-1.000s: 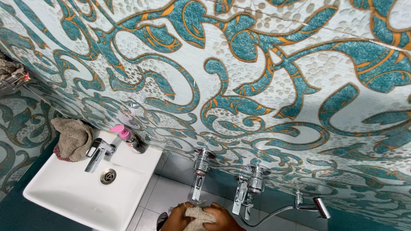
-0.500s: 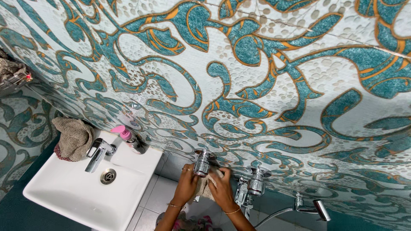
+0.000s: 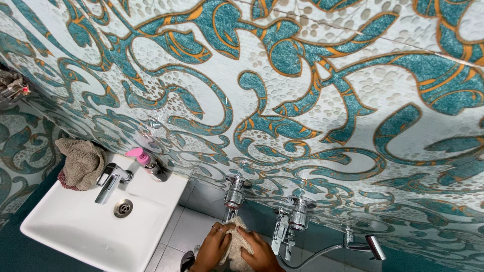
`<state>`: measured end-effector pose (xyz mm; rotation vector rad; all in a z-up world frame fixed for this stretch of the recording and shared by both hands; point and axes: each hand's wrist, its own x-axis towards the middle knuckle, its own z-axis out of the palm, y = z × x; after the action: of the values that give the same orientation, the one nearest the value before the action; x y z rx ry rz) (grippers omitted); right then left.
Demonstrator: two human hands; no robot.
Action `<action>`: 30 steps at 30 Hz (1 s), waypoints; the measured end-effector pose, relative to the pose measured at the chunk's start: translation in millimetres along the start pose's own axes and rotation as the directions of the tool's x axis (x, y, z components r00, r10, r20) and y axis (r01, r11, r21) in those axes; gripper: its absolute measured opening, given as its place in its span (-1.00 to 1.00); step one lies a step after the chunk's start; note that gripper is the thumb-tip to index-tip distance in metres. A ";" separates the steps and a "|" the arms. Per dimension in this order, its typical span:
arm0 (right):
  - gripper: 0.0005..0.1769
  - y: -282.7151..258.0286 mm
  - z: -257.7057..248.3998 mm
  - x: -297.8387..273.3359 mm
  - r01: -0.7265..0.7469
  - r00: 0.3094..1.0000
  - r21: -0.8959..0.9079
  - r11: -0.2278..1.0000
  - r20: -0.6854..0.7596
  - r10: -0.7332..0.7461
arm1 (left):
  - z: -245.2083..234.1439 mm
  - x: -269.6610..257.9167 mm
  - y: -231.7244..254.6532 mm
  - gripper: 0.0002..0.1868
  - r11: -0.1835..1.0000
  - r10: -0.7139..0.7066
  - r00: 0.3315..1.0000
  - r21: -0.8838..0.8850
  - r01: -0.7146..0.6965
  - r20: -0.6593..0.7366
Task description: The person wipes a bathroom sink and then cleans wall-mounted chrome faucets and a handheld shower head with a cloth by hand.
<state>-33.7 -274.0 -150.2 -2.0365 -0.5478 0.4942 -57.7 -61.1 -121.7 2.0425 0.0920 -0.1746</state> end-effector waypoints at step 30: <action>-0.46 49.9 20.3 8.5 -0.100 0.991 0.224 0.969 0.107 0.078 | 37.8 12.0 -30.2 -0.71 0.996 0.011 0.999 -0.091 -0.014 -0.031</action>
<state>-28.6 -278.2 -204.4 -1.8291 -0.4365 0.6820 -53.3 -80.9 -167.2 1.9545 0.1046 -0.1296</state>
